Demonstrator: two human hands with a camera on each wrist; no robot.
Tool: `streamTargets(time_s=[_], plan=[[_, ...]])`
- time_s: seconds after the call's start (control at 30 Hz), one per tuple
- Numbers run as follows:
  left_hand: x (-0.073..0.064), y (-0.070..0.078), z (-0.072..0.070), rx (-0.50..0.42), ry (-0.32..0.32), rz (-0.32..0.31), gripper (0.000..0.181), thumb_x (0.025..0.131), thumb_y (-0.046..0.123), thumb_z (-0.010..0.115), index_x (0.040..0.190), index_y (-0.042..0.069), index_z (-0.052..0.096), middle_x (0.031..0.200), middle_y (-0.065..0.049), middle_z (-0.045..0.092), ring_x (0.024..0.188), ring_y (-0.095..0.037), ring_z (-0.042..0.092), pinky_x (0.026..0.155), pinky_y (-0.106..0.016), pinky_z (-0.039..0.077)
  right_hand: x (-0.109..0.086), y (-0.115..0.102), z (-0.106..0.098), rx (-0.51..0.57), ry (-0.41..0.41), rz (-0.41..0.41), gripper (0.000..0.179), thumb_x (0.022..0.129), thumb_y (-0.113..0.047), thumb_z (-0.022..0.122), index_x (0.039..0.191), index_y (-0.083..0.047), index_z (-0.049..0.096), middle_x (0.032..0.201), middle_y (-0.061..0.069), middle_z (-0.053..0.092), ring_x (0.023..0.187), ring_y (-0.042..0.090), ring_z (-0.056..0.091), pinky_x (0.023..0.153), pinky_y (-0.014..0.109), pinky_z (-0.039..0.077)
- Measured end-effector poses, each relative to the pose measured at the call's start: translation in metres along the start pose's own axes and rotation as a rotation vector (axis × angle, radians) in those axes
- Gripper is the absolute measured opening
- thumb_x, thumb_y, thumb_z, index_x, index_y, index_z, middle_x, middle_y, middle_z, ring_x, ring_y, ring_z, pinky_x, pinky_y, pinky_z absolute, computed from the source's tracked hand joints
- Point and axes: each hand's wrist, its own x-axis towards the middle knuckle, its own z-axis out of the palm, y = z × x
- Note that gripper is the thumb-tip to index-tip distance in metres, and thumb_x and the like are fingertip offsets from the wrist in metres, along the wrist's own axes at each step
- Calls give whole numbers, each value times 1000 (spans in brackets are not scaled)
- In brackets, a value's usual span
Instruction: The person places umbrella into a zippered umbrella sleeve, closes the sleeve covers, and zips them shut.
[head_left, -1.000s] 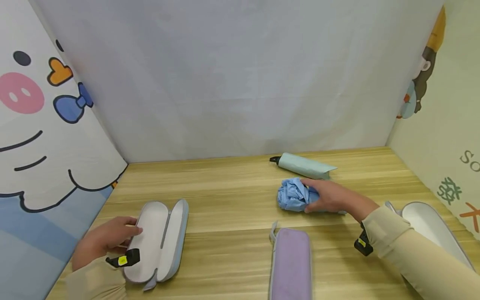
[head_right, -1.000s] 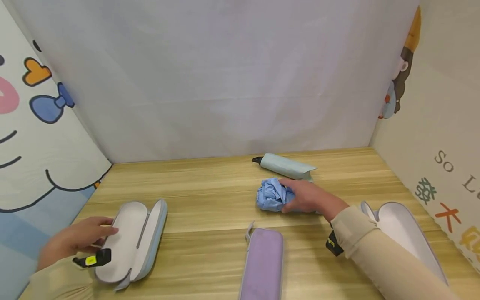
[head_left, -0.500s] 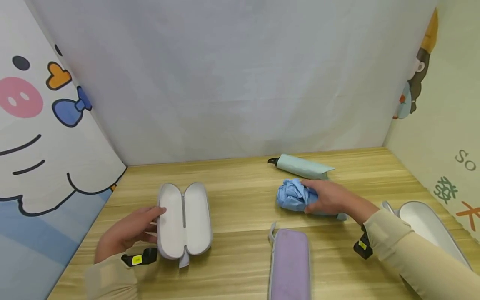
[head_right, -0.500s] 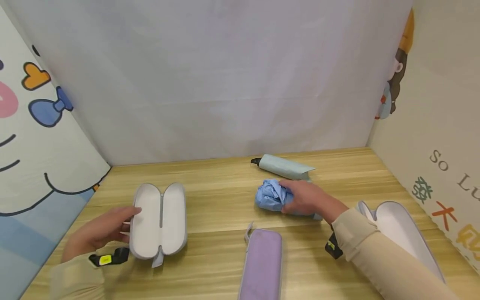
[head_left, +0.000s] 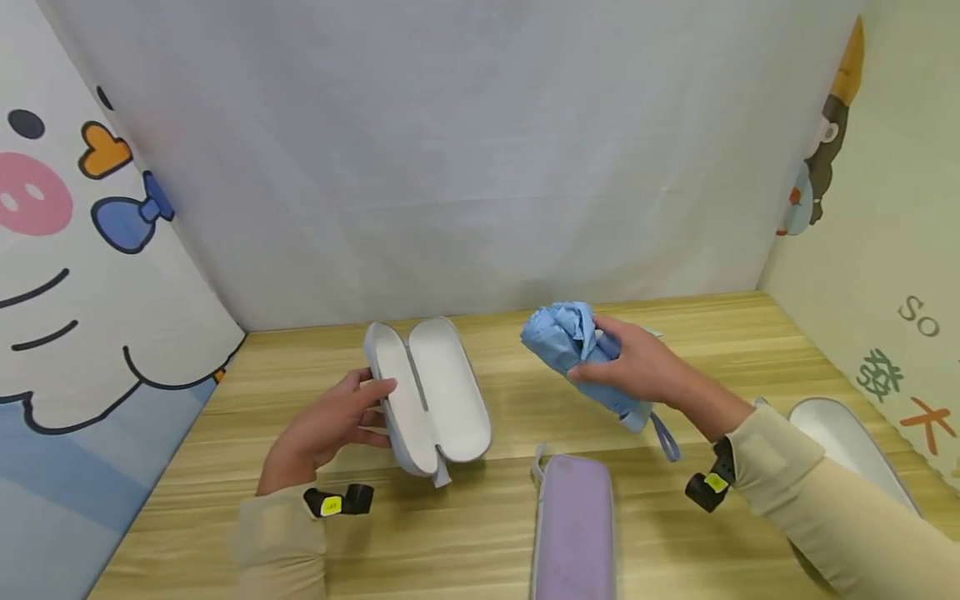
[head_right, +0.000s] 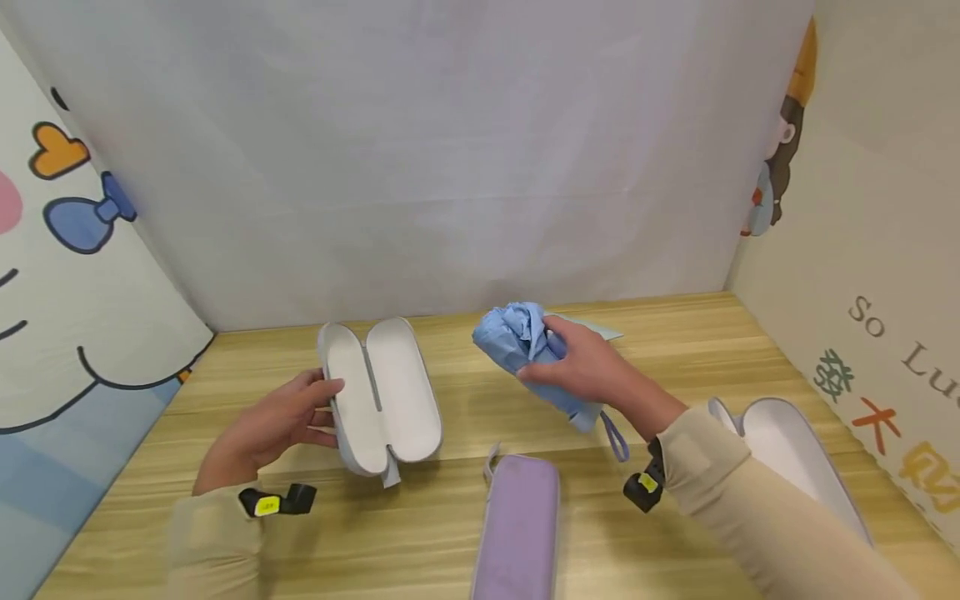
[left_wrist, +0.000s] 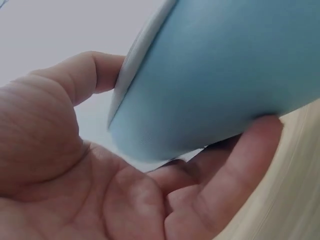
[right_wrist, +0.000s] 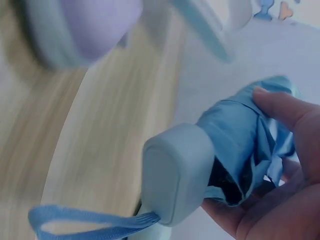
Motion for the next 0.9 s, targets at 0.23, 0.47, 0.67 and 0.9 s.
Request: streamTargets(time_s=[0.23,0.47,0.67,0.9], plan=[[20,9,37,-10,-69,56,86,105,33,59,163,5,2,150,-32,40,123,-43,60,89,-49,58,1,-29,14,216,53,-26,79,92,-34,80,157,-13,42,144,17,55,122,37,59,97,58,51],[36,21,89,-60,-112,105,89,102,32,65,161,9,3,153,-25,35,133,-43,50,91,-51,57,7,-44,28,353,121,-37,77,94,-32,79,158,-15,40,150,15,50,131,37,54,104,60,46],[43,27,113,-78,-145,127,81,103,35,64,161,6,16,152,-21,38,133,-39,51,96,-52,54,15,-49,34,513,239,-72,75,97,-28,75,159,-17,35,154,11,47,136,33,49,106,59,44],[46,24,119,-123,-140,169,66,105,33,61,155,-1,32,148,-23,46,132,-37,53,96,-50,54,19,-49,37,569,359,-138,78,97,-23,76,157,-13,27,150,13,44,133,32,48,106,59,43]])
